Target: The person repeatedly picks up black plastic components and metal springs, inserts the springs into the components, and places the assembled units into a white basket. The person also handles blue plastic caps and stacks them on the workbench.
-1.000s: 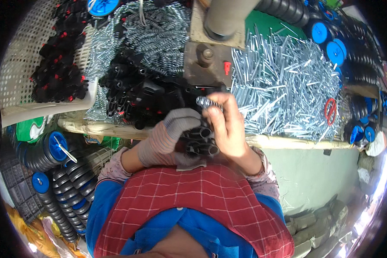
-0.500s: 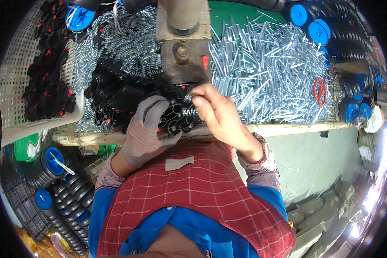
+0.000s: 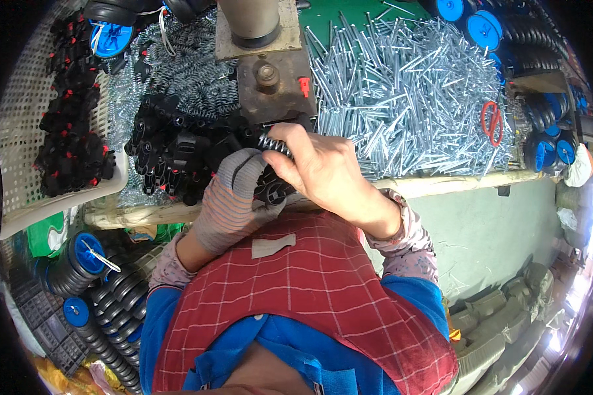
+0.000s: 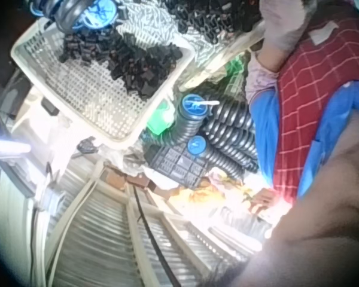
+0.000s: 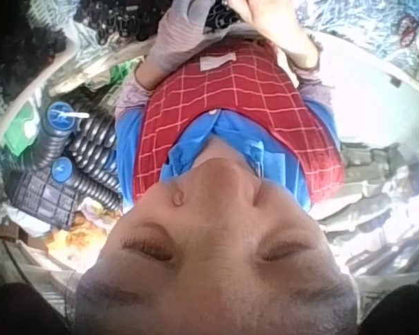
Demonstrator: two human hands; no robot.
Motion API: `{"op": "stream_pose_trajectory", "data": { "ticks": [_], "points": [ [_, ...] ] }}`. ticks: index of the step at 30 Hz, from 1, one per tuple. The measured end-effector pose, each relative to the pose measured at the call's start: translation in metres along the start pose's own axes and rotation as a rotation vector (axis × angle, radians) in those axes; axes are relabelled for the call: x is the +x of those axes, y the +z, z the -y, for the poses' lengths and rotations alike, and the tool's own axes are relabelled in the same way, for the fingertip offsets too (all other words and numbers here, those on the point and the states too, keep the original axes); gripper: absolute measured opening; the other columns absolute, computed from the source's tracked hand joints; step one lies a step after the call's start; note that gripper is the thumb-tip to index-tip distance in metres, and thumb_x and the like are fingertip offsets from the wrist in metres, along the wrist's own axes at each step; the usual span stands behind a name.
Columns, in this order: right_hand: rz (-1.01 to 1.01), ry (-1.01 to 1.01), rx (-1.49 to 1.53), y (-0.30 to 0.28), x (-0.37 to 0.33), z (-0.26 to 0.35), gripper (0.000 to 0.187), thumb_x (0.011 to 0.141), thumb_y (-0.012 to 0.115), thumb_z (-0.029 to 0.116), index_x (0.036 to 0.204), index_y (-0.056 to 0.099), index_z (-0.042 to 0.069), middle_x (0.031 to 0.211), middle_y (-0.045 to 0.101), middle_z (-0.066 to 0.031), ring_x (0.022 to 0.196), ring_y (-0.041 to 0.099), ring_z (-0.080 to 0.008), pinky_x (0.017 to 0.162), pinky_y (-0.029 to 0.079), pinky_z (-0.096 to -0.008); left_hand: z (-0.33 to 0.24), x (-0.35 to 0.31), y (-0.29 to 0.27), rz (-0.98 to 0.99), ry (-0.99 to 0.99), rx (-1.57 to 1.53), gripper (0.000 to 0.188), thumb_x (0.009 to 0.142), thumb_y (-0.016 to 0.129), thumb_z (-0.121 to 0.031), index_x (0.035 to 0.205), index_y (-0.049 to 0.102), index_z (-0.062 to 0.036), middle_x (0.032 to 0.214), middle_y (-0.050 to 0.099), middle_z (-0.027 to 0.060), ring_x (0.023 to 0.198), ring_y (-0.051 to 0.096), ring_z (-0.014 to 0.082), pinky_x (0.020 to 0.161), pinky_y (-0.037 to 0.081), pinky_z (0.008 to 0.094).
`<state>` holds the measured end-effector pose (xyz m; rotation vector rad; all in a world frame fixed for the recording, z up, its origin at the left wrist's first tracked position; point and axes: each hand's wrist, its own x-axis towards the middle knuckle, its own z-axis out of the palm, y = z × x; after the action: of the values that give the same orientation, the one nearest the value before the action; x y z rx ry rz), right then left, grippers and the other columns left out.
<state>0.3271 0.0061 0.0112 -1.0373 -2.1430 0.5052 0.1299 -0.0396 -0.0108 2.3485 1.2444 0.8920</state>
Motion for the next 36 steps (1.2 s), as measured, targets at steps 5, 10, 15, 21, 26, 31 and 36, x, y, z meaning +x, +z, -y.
{"op": "stream_pose_trajectory", "data": {
  "ticks": [5, 10, 15, 21, 26, 31, 36],
  "points": [
    [-0.070, -0.024, 0.109, 0.000, 0.001, -0.005, 0.027, 0.089, 0.071, 0.014, 0.110, 0.060, 0.003, 0.082, 0.067, -0.0129, 0.065, 0.067, -0.0273, 0.055, 0.052, -0.0387, 0.000, -0.003, 0.007, -0.056, -0.125, -0.107, 0.073, 0.069, 0.086, -0.025, 0.128, 0.049, -0.0048, 0.124, 0.053, 0.0213, 0.104, 0.061, 0.0383, 0.084, 0.056, 0.0426],
    [0.143, 0.178, 0.362, -0.039, 0.000, -0.011, 0.023, 0.092, 0.070, 0.012, 0.113, 0.068, 0.003, 0.092, 0.068, -0.0064, 0.083, 0.064, -0.0165, 0.070, 0.049, -0.0285, 0.003, -0.007, 0.002, -0.182, -0.168, -0.190, 0.077, 0.062, 0.089, -0.017, 0.127, 0.049, -0.0072, 0.122, 0.054, 0.0168, 0.109, 0.059, 0.0342, 0.089, 0.054, 0.0410],
    [0.339, 0.329, 0.442, -0.043, -0.009, -0.002, 0.019, 0.093, 0.070, 0.017, 0.103, 0.066, 0.001, 0.094, 0.070, -0.0073, 0.081, 0.069, -0.0180, 0.072, 0.053, -0.0286, 0.006, -0.009, -0.003, -0.202, -0.073, -0.044, 0.078, 0.061, 0.090, -0.015, 0.126, 0.048, -0.0041, 0.121, 0.056, 0.0170, 0.107, 0.059, 0.0340, 0.088, 0.054, 0.0406],
    [0.323, -0.127, 0.244, -0.029, -0.007, 0.001, 0.020, 0.085, 0.076, 0.017, 0.099, 0.067, 0.005, 0.084, 0.069, -0.0072, 0.071, 0.068, -0.0270, 0.062, 0.054, -0.0363, 0.013, -0.022, -0.005, -0.212, 0.013, -0.026, 0.080, 0.059, 0.091, -0.014, 0.125, 0.046, -0.0029, 0.117, 0.058, 0.0192, 0.102, 0.063, 0.0351, 0.081, 0.057, 0.0393],
    [0.354, -0.318, 0.158, -0.018, 0.002, 0.006, 0.032, 0.080, 0.079, 0.019, 0.109, 0.070, 0.008, 0.070, 0.057, -0.0025, 0.060, 0.060, -0.0203, 0.051, 0.047, -0.0346, 0.014, -0.035, -0.014, -0.188, -0.037, -0.119, 0.083, 0.057, 0.092, -0.015, 0.125, 0.046, -0.0028, 0.117, 0.061, 0.0195, 0.103, 0.062, 0.0349, 0.083, 0.056, 0.0400],
    [0.423, -0.160, 0.432, -0.001, 0.027, -0.008, 0.034, 0.086, 0.073, 0.022, 0.117, 0.070, 0.007, 0.075, 0.061, -0.0070, 0.067, 0.064, -0.0224, 0.056, 0.050, -0.0350, 0.014, -0.040, -0.033, -0.233, -0.100, -0.219, 0.078, 0.057, 0.092, -0.017, 0.120, 0.050, -0.0016, 0.111, 0.064, 0.0172, 0.105, 0.061, 0.0334, 0.087, 0.053, 0.0406],
    [0.284, -0.136, 0.057, 0.066, 0.085, -0.045, 0.015, 0.089, 0.068, 0.010, 0.100, 0.069, 0.000, 0.089, 0.069, -0.0170, 0.081, 0.068, -0.0362, 0.068, 0.054, -0.0413, 0.031, -0.024, -0.082, -0.394, -0.008, -0.044, 0.084, 0.050, 0.091, -0.022, 0.122, 0.054, -0.0003, 0.111, 0.060, 0.0195, 0.103, 0.060, 0.0354, 0.084, 0.054, 0.0424]
  ]
}}
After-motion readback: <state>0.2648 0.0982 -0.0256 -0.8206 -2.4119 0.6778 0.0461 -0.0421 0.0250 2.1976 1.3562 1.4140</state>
